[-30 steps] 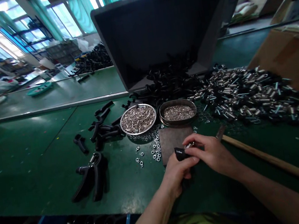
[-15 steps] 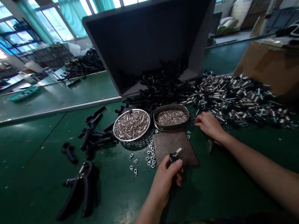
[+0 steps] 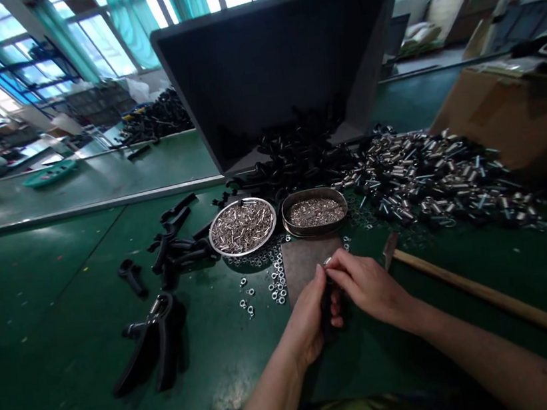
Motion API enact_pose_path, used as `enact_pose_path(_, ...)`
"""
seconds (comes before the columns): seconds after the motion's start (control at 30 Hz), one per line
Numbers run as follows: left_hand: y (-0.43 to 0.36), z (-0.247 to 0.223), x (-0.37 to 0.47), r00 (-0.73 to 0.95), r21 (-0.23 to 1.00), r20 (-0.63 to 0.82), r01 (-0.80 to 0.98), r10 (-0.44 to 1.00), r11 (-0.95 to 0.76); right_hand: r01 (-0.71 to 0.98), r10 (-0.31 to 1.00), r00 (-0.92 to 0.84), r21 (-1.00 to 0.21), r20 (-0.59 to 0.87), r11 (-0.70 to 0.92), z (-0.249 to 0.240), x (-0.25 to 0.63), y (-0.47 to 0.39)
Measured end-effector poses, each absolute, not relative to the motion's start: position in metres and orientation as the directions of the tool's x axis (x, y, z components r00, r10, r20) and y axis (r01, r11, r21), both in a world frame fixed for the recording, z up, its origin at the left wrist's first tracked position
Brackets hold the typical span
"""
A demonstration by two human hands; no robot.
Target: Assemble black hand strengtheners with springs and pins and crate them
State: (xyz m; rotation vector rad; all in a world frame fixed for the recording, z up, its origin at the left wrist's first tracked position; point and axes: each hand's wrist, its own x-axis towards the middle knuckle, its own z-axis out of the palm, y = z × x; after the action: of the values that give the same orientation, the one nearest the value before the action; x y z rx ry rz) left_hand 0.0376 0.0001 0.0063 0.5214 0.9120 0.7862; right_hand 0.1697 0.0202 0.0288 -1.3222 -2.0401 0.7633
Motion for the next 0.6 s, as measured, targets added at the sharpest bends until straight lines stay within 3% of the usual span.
enact_pose_path(0.23,-0.006,0.002,0.039,0.294,0.849,-0.419,-0.208,0.859,0.485,0.608,0.912,-0.328,-0.684,0.246,0.403,0.024,0.171,0.009)
enact_pose_path(0.33,-0.007,0.003,0.037,0.313,0.856,-0.432,-0.152,0.846,0.494,0.51,0.898,-0.416,-0.78,0.145,0.362,0.026,0.18,0.014)
enact_pose_path(0.4,-0.007,0.003,0.033,0.339,0.827,-0.47,-0.152,0.815,0.541,0.552,0.889,-0.449,-0.755,0.088,0.353,0.027,0.197,0.032)
enact_pose_path(0.47,-0.008,0.003,0.029,0.34,0.791,-0.512,-0.17,0.788,0.587,0.774,0.937,-0.329,-0.535,0.117,0.339,0.026,0.224,0.059)
enact_pose_path(0.53,-0.007,0.001,0.025,0.32,0.763,-0.543,-0.199,0.776,0.616,0.97,0.971,-0.182,-0.136,0.154,0.203,0.022,0.254,0.09)
enact_pose_path(0.6,-0.006,-0.001,0.023,0.307,0.724,-0.567,-0.257,0.765,0.64,0.988,0.982,-0.147,-0.024,0.114,0.151,0.017,0.28,0.115)
